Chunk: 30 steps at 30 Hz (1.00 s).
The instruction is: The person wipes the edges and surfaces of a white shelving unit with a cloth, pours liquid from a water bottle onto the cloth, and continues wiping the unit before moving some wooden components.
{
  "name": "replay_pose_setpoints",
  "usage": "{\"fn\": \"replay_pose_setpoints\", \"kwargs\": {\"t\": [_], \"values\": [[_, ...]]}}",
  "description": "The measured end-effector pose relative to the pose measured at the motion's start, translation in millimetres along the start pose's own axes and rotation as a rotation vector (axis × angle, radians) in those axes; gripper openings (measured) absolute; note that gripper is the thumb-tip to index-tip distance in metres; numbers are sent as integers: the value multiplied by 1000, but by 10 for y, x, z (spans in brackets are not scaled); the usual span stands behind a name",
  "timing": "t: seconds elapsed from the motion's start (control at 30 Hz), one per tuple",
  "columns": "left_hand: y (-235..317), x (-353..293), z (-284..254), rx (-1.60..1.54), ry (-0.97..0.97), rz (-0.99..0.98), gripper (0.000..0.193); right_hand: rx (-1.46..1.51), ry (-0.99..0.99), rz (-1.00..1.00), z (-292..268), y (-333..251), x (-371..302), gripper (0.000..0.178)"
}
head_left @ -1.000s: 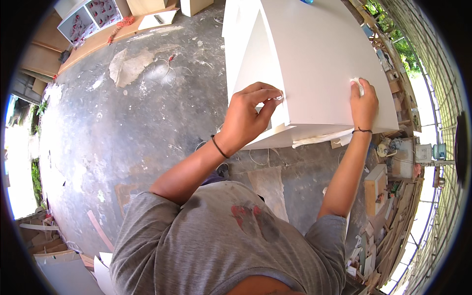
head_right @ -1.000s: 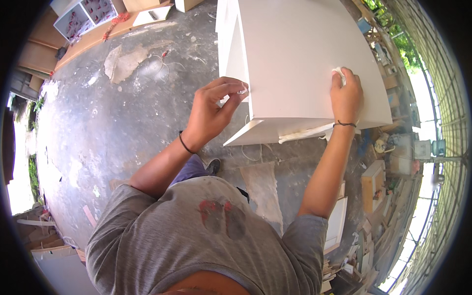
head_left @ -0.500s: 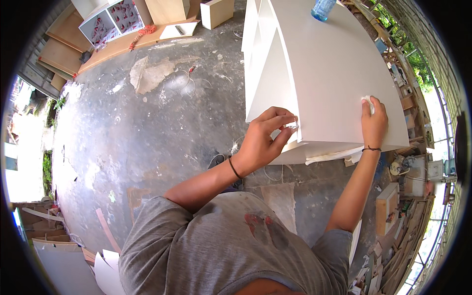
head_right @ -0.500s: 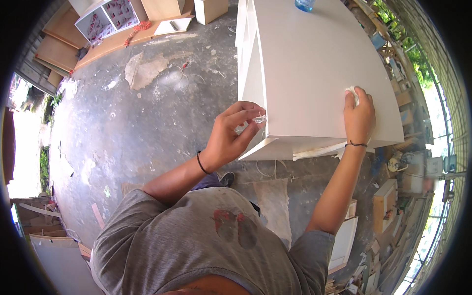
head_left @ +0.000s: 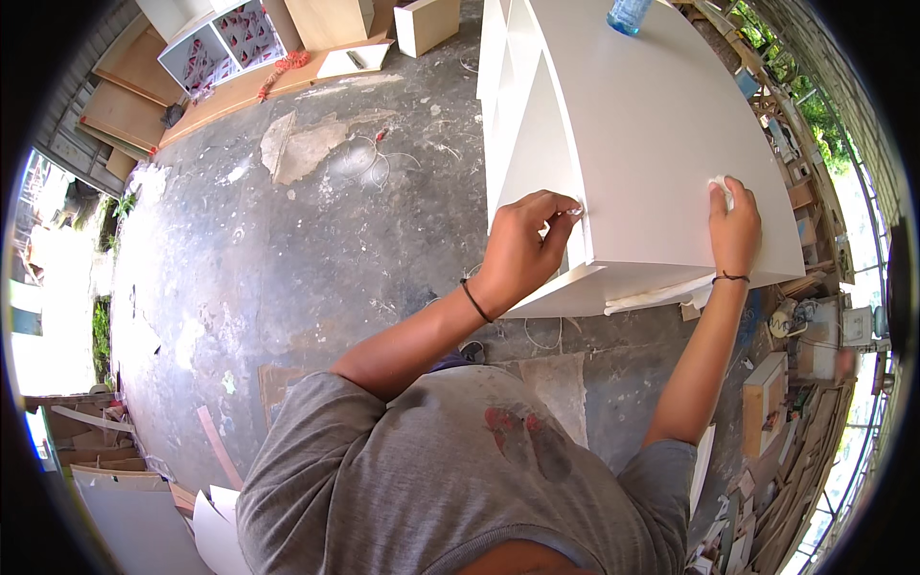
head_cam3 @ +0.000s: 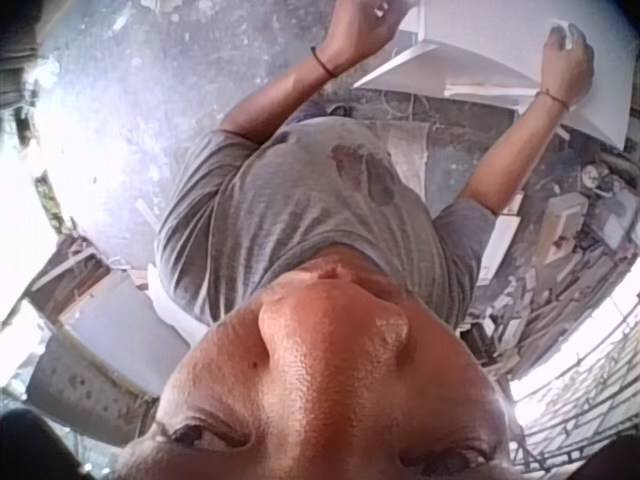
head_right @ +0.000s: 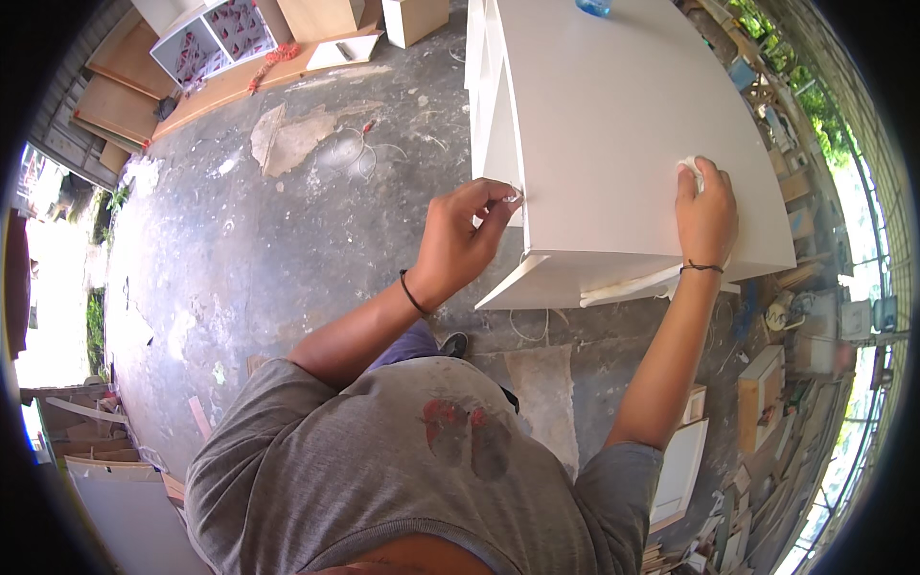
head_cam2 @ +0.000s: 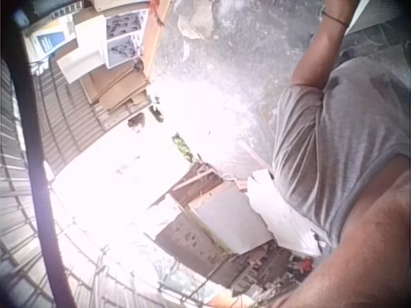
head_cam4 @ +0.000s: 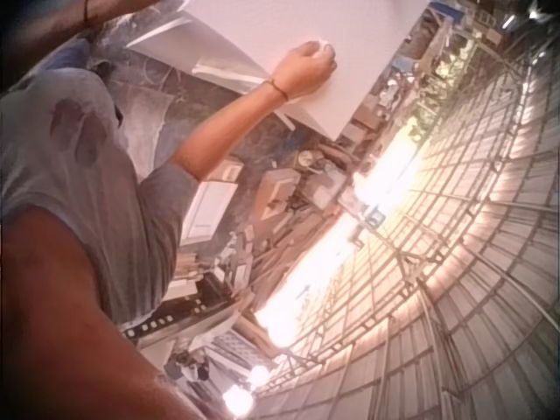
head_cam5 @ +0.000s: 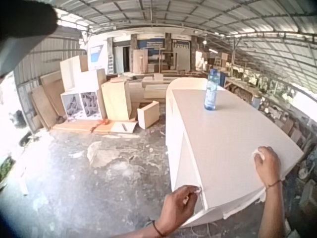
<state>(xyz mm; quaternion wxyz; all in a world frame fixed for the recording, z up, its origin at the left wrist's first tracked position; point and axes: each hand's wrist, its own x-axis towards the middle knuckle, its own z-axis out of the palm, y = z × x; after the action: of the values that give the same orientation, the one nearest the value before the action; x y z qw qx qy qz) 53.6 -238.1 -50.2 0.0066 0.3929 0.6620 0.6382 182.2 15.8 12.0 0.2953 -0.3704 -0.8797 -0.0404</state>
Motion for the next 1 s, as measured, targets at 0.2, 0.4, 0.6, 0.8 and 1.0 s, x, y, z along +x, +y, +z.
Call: {"fn": "replay_pose_setpoints", "kwargs": {"t": [0.2, 0.4, 0.6, 0.8, 1.0], "values": [[43, 24, -28, 15, -36, -12, 9, -16, 11, 3, 25, 23, -5, 30], [37, -19, -28, -9, -19, -20, 9, 0, 1, 8, 3, -11, -5, 30], [-25, 42, 28, -63, 15, -45, 10, 25, 0, 4, -31, -31, -13, 32], [-2, -56, 4, -95, -28, -53, 11, 37, 8, 19, -58, -66, -30, 29], [-15, -201, 132, -234, 63, -96, 7, 36, 26, 16, -49, -90, -41, 28]]}}
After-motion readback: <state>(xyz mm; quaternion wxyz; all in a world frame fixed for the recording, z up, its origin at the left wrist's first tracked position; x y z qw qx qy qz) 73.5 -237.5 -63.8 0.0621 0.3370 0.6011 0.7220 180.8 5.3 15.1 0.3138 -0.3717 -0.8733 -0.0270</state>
